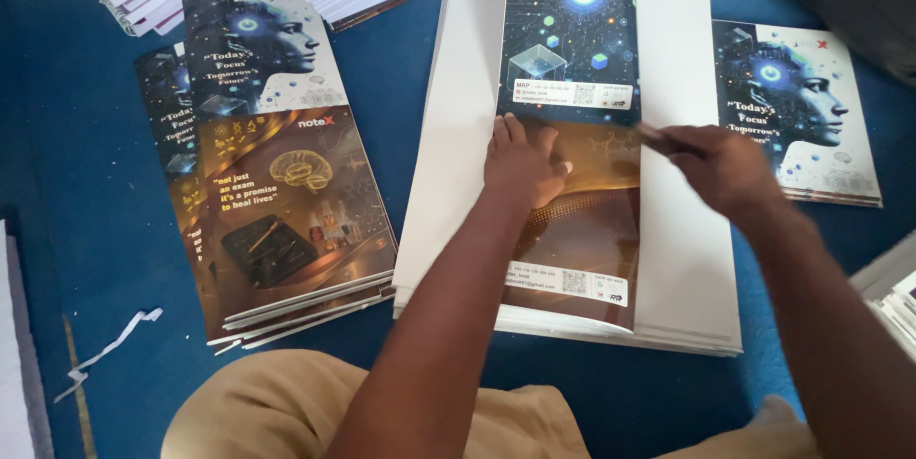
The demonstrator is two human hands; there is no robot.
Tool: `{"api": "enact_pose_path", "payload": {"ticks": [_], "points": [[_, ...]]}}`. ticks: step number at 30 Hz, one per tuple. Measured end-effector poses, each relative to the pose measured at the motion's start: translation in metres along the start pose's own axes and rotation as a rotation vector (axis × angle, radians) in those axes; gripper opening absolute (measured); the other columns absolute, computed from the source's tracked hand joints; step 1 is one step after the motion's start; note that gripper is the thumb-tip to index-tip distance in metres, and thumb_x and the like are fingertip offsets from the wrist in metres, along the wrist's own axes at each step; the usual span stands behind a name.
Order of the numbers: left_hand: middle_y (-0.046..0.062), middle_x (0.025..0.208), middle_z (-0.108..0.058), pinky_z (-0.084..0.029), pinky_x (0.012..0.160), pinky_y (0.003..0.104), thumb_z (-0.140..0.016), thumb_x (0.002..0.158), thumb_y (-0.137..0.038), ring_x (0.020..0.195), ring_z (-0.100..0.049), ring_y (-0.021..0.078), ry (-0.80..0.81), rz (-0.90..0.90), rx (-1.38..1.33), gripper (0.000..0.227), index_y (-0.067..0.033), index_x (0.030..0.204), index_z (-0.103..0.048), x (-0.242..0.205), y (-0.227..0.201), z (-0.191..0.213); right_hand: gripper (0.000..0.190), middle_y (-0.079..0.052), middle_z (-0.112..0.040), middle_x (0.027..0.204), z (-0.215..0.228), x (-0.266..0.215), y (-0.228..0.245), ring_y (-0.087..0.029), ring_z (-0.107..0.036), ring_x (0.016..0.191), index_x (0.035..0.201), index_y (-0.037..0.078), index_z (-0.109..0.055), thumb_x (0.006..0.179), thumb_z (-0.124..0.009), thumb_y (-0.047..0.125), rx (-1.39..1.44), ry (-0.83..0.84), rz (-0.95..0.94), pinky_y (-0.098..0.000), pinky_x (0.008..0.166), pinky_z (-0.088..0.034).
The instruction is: The person places a printed cover sheet onto a stack of white paper, folds it over the spine, and uses a small rectangular tool to press and smooth the fold. The person repeats this process for multiple booklets, stacking the finished items to the side.
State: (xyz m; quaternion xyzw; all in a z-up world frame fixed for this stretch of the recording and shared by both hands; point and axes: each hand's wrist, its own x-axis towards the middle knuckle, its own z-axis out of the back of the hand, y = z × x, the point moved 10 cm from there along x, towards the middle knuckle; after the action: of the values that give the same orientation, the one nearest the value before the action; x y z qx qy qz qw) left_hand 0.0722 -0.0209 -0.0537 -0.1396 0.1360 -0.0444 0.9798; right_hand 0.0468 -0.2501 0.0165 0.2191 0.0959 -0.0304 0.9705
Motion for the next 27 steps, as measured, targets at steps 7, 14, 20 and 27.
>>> {"api": "enact_pose_path", "payload": {"ticks": [7,14,20,27], "points": [[0.034,0.165,-0.010,-0.013,0.125,0.052,-0.047,0.100,-0.053,0.154,-0.006,0.0498,-0.072,-0.018,0.118,0.064,-0.0262,0.157,-0.032,-0.001,-0.003,-0.014,0.035,-0.004,-0.070,0.127,-0.032,-0.009,0.035,-0.028,-0.067,0.113,0.128,0.029,-0.072,0.095,-0.066,0.021,-0.216,-0.102,0.290,-0.0398,0.099,-0.054],[0.033,0.165,-0.007,-0.011,0.123,0.052,-0.045,0.094,-0.059,0.154,-0.004,0.0486,-0.142,-0.002,0.113,0.081,-0.0247,0.163,-0.019,-0.002,-0.005,-0.015,0.038,-0.006,-0.070,0.126,-0.036,-0.010,0.037,-0.027,-0.067,0.114,0.129,0.029,-0.072,0.092,-0.071,0.019,-0.203,-0.052,0.367,-0.0386,0.099,-0.055],[0.037,0.163,-0.008,-0.008,0.124,0.055,-0.047,0.092,-0.060,0.154,-0.003,0.0503,-0.155,-0.022,0.097,0.085,-0.0192,0.163,-0.024,-0.010,-0.010,-0.008,0.039,-0.009,-0.068,0.129,-0.040,-0.009,0.040,-0.028,-0.067,0.114,0.127,0.028,-0.072,0.091,-0.071,0.013,-0.165,0.019,0.411,-0.0367,0.100,-0.055],[0.028,0.167,-0.008,-0.005,0.124,0.052,-0.049,0.091,-0.057,0.157,-0.003,0.0387,-0.252,-0.130,0.135,0.086,-0.0047,0.156,-0.031,-0.007,-0.019,-0.008,0.041,-0.010,-0.068,0.128,-0.046,-0.001,0.030,-0.029,-0.067,0.113,0.124,0.030,-0.074,0.090,-0.070,0.008,-0.136,0.054,0.428,-0.0369,0.099,-0.055]]}}
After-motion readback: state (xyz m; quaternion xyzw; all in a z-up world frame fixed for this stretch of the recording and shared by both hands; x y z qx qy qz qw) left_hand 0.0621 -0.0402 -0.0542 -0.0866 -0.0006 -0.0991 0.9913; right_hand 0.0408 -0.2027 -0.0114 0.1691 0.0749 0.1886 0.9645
